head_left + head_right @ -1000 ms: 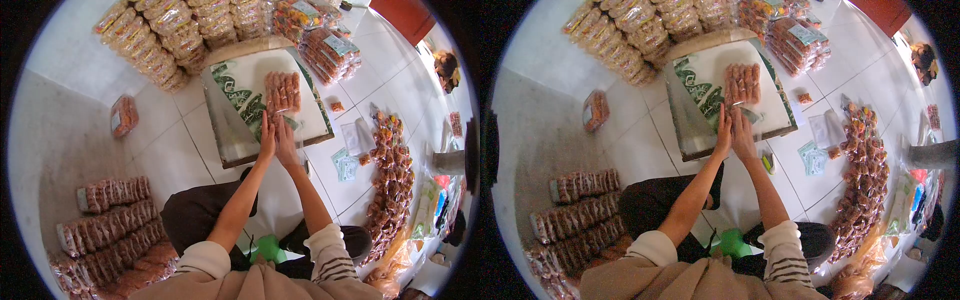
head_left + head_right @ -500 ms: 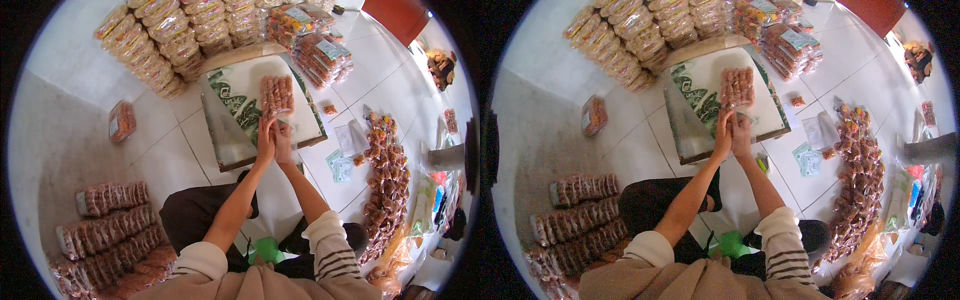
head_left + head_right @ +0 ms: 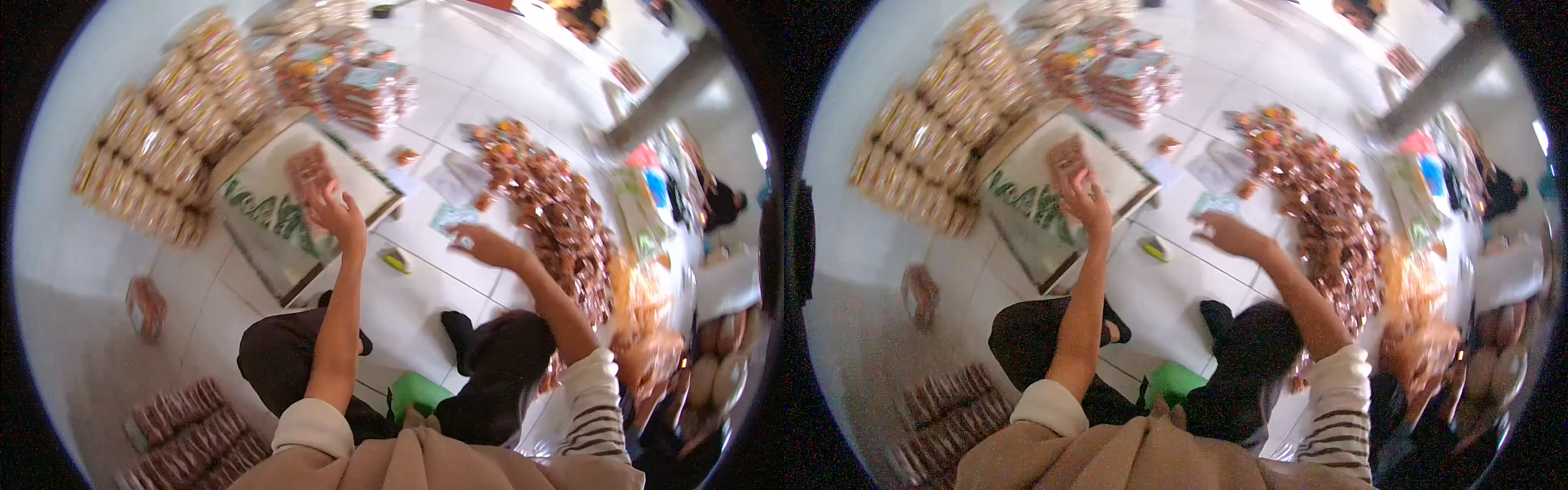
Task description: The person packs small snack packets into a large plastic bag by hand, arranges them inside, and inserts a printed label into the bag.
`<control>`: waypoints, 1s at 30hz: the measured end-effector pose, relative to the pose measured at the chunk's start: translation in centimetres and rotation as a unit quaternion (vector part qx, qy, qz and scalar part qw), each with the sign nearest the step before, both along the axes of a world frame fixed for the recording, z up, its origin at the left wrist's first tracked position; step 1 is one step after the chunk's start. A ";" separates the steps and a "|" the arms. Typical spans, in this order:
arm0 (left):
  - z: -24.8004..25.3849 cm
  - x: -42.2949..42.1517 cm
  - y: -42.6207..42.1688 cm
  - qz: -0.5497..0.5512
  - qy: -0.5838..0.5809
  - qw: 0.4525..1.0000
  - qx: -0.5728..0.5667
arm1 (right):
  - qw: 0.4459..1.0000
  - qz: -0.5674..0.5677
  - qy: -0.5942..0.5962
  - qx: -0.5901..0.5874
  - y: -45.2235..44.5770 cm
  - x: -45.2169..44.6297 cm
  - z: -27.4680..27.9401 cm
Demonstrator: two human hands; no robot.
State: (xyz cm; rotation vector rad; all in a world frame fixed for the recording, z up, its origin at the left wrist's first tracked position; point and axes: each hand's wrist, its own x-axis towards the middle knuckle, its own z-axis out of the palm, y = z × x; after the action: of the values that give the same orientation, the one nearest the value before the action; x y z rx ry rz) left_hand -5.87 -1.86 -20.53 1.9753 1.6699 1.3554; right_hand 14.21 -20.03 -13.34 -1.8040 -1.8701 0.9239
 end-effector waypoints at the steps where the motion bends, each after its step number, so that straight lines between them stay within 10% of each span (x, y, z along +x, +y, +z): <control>1: 1.6 2.5 -1.2 -0.029 0.001 1.000 0.001 | 0.993 -0.103 0.028 0.053 -2.5 2.9 0.7; 5: 6.1 11.9 -7.4 -0.364 -0.101 0.926 0.001 | 0.853 -0.475 0.076 0.201 -14.4 10.1 0.5; 12: 0.5 24.9 -19.5 -0.572 -0.073 0.815 -0.059 | 0.730 -0.662 0.061 0.158 -30.2 13.9 -9.2; 18: -10.5 29.5 -29.2 -0.652 0.000 0.646 -0.396 | 0.682 -0.723 -0.030 0.101 -31.3 12.3 -19.3; 23: -20.4 31.1 -34.7 -0.598 0.091 0.682 -0.412 | 0.714 -0.680 -0.160 0.053 -29.0 11.6 -22.3; 30: -20.2 32.2 -36.6 -0.444 0.067 0.763 -0.465 | 0.707 -0.686 -0.168 0.039 -27.6 11.7 -23.0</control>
State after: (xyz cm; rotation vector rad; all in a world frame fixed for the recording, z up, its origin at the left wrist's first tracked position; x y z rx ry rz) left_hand 26.33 -38.48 -40.77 1.7527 0.8399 -0.0168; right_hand 25.96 -47.64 -36.33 -2.5777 -0.2029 -0.0867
